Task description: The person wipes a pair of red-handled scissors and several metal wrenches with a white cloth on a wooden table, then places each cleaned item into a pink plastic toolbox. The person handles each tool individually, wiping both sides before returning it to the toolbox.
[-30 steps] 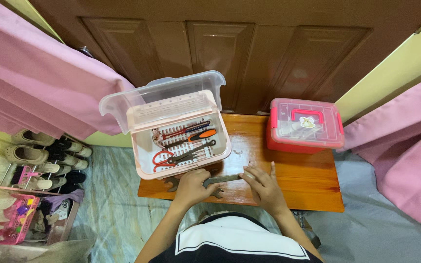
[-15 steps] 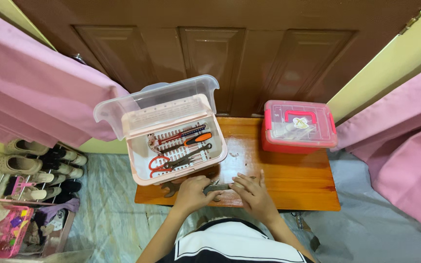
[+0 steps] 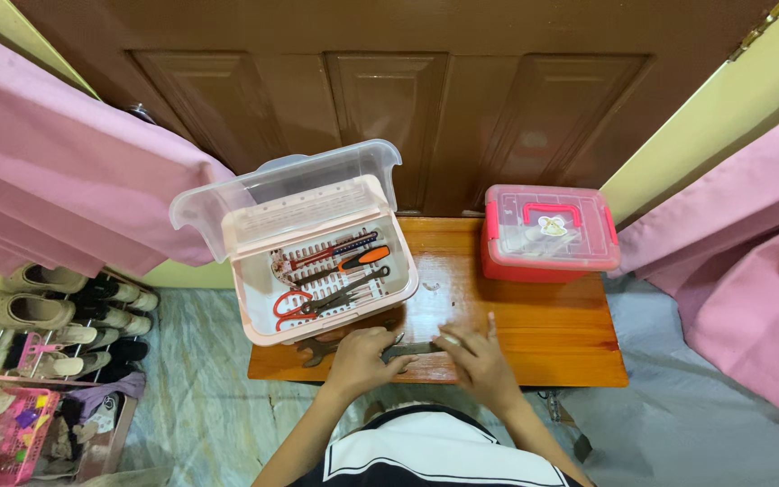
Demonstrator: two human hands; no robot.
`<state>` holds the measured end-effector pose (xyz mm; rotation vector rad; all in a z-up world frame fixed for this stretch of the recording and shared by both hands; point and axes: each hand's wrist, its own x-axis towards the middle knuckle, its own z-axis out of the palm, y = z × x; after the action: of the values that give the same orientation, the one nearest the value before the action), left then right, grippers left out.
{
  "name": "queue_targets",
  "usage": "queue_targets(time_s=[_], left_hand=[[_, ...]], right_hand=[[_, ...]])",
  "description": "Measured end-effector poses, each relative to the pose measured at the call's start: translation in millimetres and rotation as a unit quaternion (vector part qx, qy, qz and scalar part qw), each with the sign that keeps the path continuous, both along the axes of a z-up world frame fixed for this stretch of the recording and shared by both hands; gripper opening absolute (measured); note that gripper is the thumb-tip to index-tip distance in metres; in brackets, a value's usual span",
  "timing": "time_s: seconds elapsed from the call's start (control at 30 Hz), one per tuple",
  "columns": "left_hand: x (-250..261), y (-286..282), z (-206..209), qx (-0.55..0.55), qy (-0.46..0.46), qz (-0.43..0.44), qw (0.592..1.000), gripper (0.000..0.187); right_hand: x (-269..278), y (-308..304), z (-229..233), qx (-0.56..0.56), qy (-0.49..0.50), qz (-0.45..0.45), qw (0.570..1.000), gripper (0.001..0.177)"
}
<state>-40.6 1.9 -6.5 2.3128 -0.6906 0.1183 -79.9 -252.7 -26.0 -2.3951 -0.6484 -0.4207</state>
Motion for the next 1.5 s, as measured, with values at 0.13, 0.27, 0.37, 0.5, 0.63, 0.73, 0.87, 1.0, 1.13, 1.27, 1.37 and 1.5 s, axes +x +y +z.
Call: queue_targets(time_s=[0.13, 0.27, 0.37, 0.5, 0.63, 0.73, 0.87, 1.0, 1.13, 1.27, 1.37, 1.5], left_hand=[[0.2, 0.2, -1.4, 0.016, 0.018, 0.017, 1.000, 0.040], [2.9, 3.6, 1.6, 0.007, 0.031, 0.032, 0.999, 0.042], [3.3, 2.2, 4.0, -0.001, 0.021, 0.034, 0.999, 0.043], [2.2, -3.0, 6.2, -0.005, 0.037, 0.024, 0.999, 0.040], [-0.6, -7.9, 6.2, -0.005, 0.044, 0.031, 0.999, 0.041], [-1.1, -8.8, 4.9, -0.009, 0.042, 0.035, 0.998, 0.042], [2.6, -5.3, 5.0, -0.007, 0.032, 0.050, 0.998, 0.043], [6.9, 0.6, 6.7, 0.003, 0.051, 0.062, 0.997, 0.046], [4.3, 0.6, 6.4, 0.000, 0.061, 0.054, 0.997, 0.043], [4.9, -1.3, 1.4, -0.023, 0.067, 0.044, 0.997, 0.040], [6.5, 0.2, -4.8, -0.042, 0.089, 0.038, 0.994, 0.039], [9.3, 5.4, -7.1, -0.035, 0.146, 0.039, 0.988, 0.036]], right_hand=[[-3.9, 6.9, -4.0, -0.032, -0.019, 0.035, 0.999, 0.043], [-0.3, -5.4, -1.2, -0.043, -0.021, 0.008, 0.999, 0.041], [3.1, -15.1, 1.6, -0.047, -0.041, -0.014, 0.998, 0.040], [5.5, -15.9, 4.6, -0.033, -0.022, -0.043, 0.998, 0.040], [6.0, -6.4, 4.3, -0.028, -0.036, -0.028, 0.999, 0.040], [4.6, 0.3, 1.9, -0.013, -0.031, -0.008, 0.999, 0.039], [5.2, -2.0, 0.2, -0.028, -0.023, 0.001, 0.999, 0.039], [6.6, -18.0, 0.2, -0.050, -0.040, -0.015, 0.998, 0.041], [9.5, -27.5, -0.6, -0.036, -0.033, -0.051, 0.998, 0.043], [11.9, -30.9, 3.1, -0.004, -0.043, -0.051, 0.998, 0.039], [9.6, -31.0, 6.6, 0.032, -0.011, -0.020, 0.999, 0.045], [9.6, -29.5, 6.9, 0.037, 0.015, -0.025, 0.999, 0.042]])
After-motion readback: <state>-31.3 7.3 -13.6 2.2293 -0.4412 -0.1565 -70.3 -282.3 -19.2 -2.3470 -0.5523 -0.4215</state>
